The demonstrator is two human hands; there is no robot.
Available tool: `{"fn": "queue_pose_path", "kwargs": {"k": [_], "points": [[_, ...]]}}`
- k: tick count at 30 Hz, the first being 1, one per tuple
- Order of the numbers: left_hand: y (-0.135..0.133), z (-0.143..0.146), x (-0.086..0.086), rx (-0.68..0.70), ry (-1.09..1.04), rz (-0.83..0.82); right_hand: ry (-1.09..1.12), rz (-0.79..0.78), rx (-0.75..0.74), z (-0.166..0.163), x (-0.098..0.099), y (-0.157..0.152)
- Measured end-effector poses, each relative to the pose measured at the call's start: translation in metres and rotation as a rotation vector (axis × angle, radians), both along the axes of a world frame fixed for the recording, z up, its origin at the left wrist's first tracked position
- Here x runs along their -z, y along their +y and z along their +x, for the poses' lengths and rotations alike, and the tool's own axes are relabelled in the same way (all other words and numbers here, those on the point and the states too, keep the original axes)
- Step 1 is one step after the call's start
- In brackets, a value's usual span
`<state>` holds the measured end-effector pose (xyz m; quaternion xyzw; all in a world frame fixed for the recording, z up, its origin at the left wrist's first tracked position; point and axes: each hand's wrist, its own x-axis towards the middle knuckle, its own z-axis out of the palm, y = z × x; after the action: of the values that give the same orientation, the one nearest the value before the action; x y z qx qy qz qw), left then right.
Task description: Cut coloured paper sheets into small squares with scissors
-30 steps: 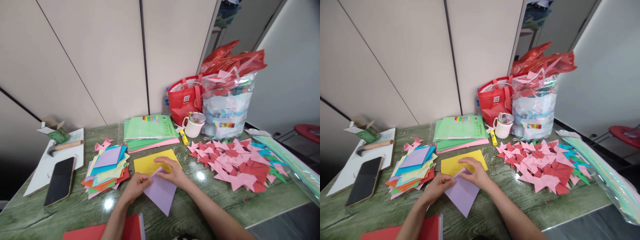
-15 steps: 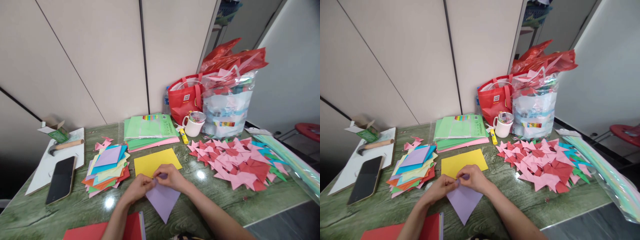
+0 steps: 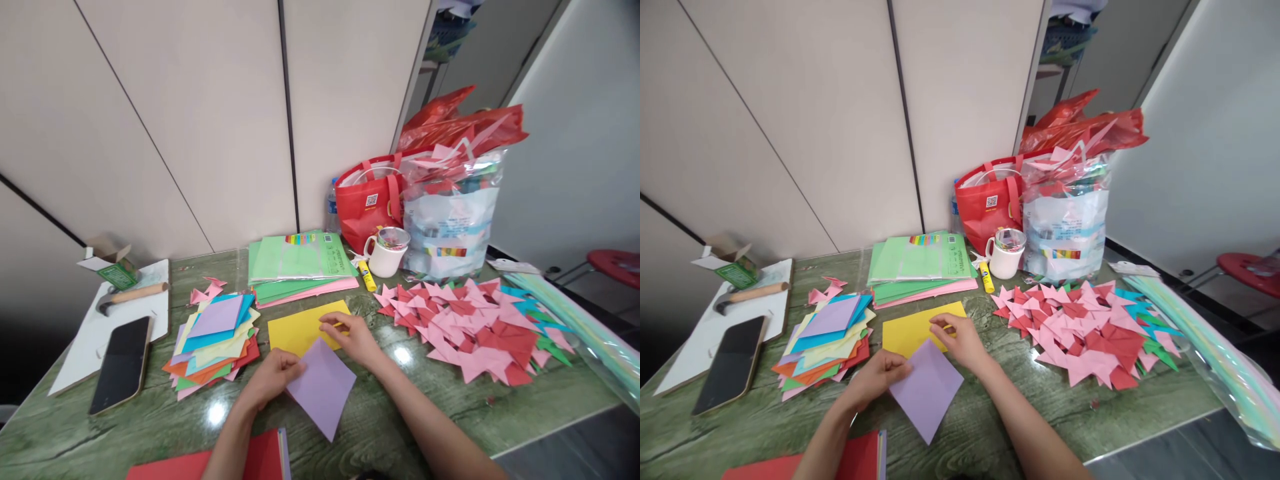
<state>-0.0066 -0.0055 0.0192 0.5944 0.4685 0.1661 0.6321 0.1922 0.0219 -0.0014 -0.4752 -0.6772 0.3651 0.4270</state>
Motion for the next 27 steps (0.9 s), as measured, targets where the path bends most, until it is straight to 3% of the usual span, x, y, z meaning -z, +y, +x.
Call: {"fn": "queue_pose_path", "kwargs": {"k": [8, 27], "points": [[0.001, 0.008, -0.002, -0.105, -0.013, 0.077, 0.018, -0.078, -0.107, -0.013, 0.000, -0.009], [0.000, 0.010, -0.006, -0.267, -0.060, -0.018, 0.071, -0.050, 0.092, -0.002, 0.000, 0.001]]}}
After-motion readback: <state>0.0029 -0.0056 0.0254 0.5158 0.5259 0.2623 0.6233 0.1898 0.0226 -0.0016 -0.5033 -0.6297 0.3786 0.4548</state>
